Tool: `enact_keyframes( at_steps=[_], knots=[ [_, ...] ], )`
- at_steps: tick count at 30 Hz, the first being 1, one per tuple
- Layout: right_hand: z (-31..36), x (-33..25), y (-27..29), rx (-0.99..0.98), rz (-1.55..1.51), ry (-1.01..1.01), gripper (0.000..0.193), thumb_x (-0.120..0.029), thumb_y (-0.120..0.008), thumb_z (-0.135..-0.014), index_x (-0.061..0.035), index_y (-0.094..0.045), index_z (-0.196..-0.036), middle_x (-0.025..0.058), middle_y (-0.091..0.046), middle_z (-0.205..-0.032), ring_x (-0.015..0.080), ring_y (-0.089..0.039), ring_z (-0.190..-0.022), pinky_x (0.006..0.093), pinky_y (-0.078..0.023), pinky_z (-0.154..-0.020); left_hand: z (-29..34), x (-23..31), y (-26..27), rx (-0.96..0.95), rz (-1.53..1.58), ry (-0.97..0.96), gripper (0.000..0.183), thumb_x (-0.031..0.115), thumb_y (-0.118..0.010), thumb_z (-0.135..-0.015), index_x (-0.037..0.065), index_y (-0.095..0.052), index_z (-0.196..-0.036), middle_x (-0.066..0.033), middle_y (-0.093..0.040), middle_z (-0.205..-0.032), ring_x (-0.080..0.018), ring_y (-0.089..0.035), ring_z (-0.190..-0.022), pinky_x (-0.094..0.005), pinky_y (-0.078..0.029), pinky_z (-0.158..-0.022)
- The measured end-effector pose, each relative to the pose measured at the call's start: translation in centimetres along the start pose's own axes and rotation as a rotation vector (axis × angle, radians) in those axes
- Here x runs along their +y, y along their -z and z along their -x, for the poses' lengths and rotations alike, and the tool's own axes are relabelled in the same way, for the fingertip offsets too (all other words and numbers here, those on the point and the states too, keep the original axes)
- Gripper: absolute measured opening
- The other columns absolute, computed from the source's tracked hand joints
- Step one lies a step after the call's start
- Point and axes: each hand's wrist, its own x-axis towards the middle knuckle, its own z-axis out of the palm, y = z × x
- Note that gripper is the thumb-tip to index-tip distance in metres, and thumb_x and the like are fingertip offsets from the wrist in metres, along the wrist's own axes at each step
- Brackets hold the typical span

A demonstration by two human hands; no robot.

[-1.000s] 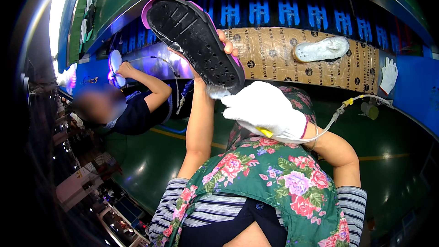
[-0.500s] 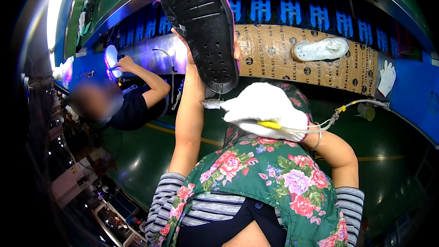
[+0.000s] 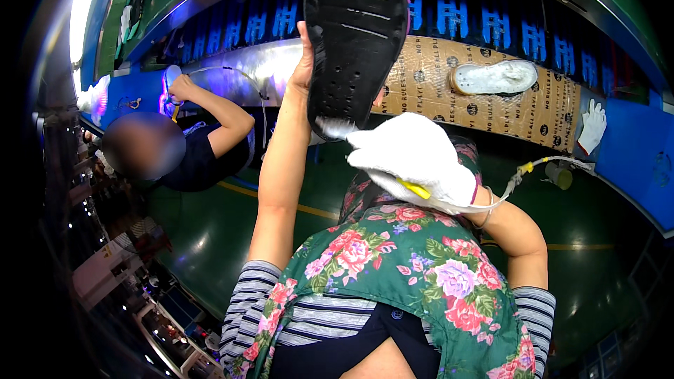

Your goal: The person applies glue to the soles of shoes using a brush. They pick up shoes from a conveyor belt, apply glue to the bottom, and place them back on the belt.

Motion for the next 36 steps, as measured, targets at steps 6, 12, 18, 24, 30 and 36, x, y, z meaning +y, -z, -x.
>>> enact_keyframes(
  at_steps=[6,12,18,24,30,36],
  knots=[
    [0.6,0.5,-0.1,-0.254,0.054,0.052,0.036,-0.016,-0.073,-0.081,-0.0164,-0.073,-0.117,0.0042,-0.075,-0.105,0.0259,-0.069,-0.091,0.0389,-0.053,-0.074,-0.6,0.4,-2.5,0.102,-0.337,0.116,0.096,0.080,-0.046,-0.086,0.014,-0.041,-0.155,-0.0178,-0.054,-0.147,-0.0383,-0.061,-0.125,-0.0576,-0.058,-0.093],
    [0.7,1.4,-0.7,-0.283,0.166,0.127,0.025,-0.017,-0.070,-0.088,-0.0167,-0.075,-0.113,0.0063,-0.075,-0.099,0.0278,-0.069,-0.084,0.0415,-0.052,-0.069,-1.5,0.8,-2.9,0.030,-0.281,0.190,0.089,0.077,-0.046,-0.089,0.015,-0.044,-0.153,-0.0199,-0.058,-0.141,-0.0399,-0.070,-0.107,-0.0625,-0.062,-0.075],
    [-0.3,0.6,0.9,-0.127,0.061,0.091,0.032,-0.016,-0.074,-0.085,-0.0195,-0.073,-0.117,0.0024,-0.076,-0.103,0.0237,-0.071,-0.089,0.0365,-0.053,-0.074,-1.1,1.2,-3.2,0.133,-0.203,0.258,0.086,0.076,-0.048,-0.090,0.012,-0.050,-0.148,-0.0204,-0.065,-0.128,-0.0355,-0.074,-0.091,-0.0530,-0.065,-0.067],
    [0.2,1.8,-0.4,-0.141,0.246,0.126,0.031,-0.013,-0.080,-0.079,-0.0177,-0.075,-0.109,0.0044,-0.076,-0.109,0.0241,-0.072,-0.093,0.0359,-0.055,-0.076,-2.0,1.6,-4.3,0.164,-0.358,0.440,0.087,0.077,-0.053,-0.088,0.005,-0.059,-0.137,-0.0225,-0.071,-0.106,-0.0319,-0.075,-0.076,-0.0462,-0.066,-0.064],
    [-0.9,1.4,1.7,-0.134,-0.043,-0.001,0.033,-0.009,-0.081,-0.075,-0.0175,-0.076,-0.107,0.0054,-0.075,-0.113,0.0245,-0.072,-0.089,0.0368,-0.055,-0.079,-2.2,2.1,-5.1,0.218,-0.477,0.624,0.086,0.076,-0.054,-0.089,0.006,-0.058,-0.138,-0.0217,-0.071,-0.110,-0.0310,-0.075,-0.078,-0.0466,-0.066,-0.065],
    [-0.8,1.8,1.6,-0.301,0.068,0.102,0.041,-0.007,-0.077,-0.076,-0.0165,-0.071,-0.116,0.0054,-0.074,-0.111,0.0269,-0.070,-0.093,0.0384,-0.054,-0.079,-2.9,2.8,-4.6,0.096,-0.706,0.625,0.096,0.084,-0.051,-0.085,0.001,-0.065,-0.130,-0.0211,-0.072,-0.110,-0.0251,-0.075,-0.086,-0.0377,-0.064,-0.071]
  ],
)
